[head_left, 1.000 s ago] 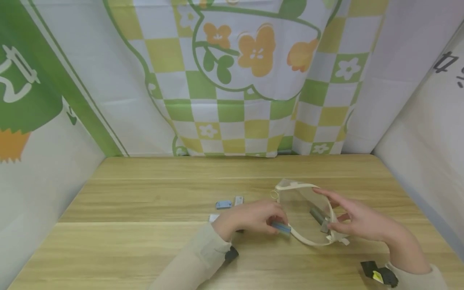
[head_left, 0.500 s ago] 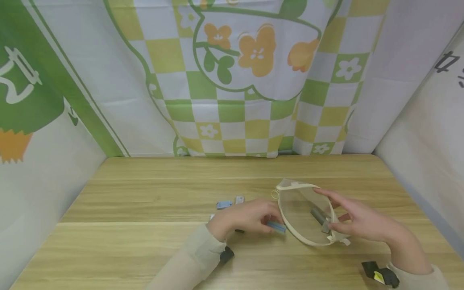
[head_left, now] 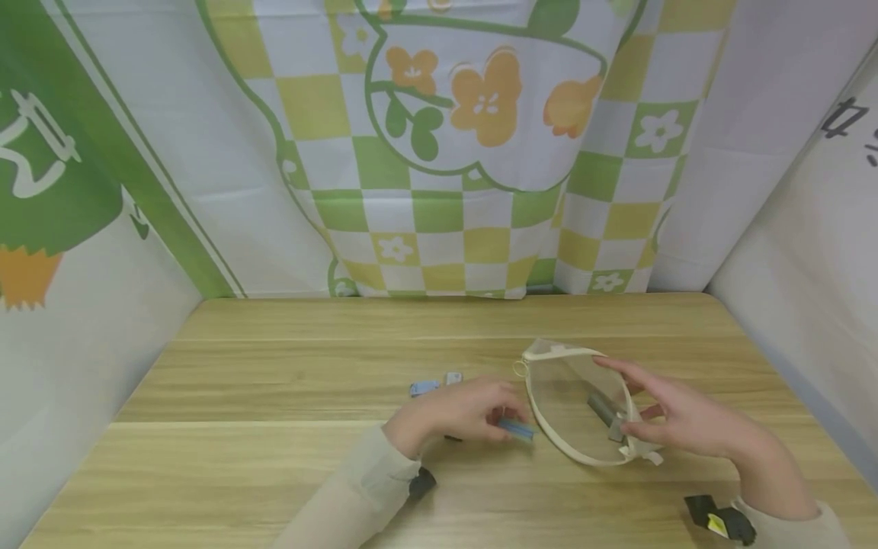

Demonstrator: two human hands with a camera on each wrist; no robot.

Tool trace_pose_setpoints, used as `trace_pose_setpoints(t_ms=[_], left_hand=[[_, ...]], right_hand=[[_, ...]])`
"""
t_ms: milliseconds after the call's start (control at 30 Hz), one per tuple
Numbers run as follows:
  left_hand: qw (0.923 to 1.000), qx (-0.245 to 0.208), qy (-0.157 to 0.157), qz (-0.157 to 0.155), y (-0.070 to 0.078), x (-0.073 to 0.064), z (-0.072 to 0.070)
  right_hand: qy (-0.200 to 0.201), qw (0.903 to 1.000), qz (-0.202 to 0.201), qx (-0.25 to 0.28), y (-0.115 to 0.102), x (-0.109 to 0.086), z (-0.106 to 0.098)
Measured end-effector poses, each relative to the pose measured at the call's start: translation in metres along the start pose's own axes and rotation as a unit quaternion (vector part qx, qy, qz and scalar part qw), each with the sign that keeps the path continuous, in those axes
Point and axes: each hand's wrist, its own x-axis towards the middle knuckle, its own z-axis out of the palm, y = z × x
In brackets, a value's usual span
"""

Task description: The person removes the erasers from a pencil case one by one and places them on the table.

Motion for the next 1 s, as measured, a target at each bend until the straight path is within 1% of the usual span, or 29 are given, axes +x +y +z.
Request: trace_pose_setpoints(t_ms=[133, 567, 767, 1000], left_hand=[[1.0000, 0.004, 0.002, -0.004, -0.003, -0.004, 0.001], [0.9999, -0.007, 0.010, 0.009, -0.010, -0.015, 0.001], [0.9999, -0.002, 0.011, -0.002, -0.013, -0.019, 0.000], [0.9996, 0.011, 0.022, -0.015, -0.017, -0.031, -0.002]], right_hand=[[0.000, 1.0000, 0.002, -0.001, 0.000, 0.000, 0.000], [0.009, 0.9999, -0.005, -0.006, 0.000, -0.001, 0.002], [0.003, 1.0000, -0.002, -0.001, 0.000, 0.000, 0.001], [0.003, 1.0000, -0.004, -0.002, 0.001, 0.001, 0.001]])
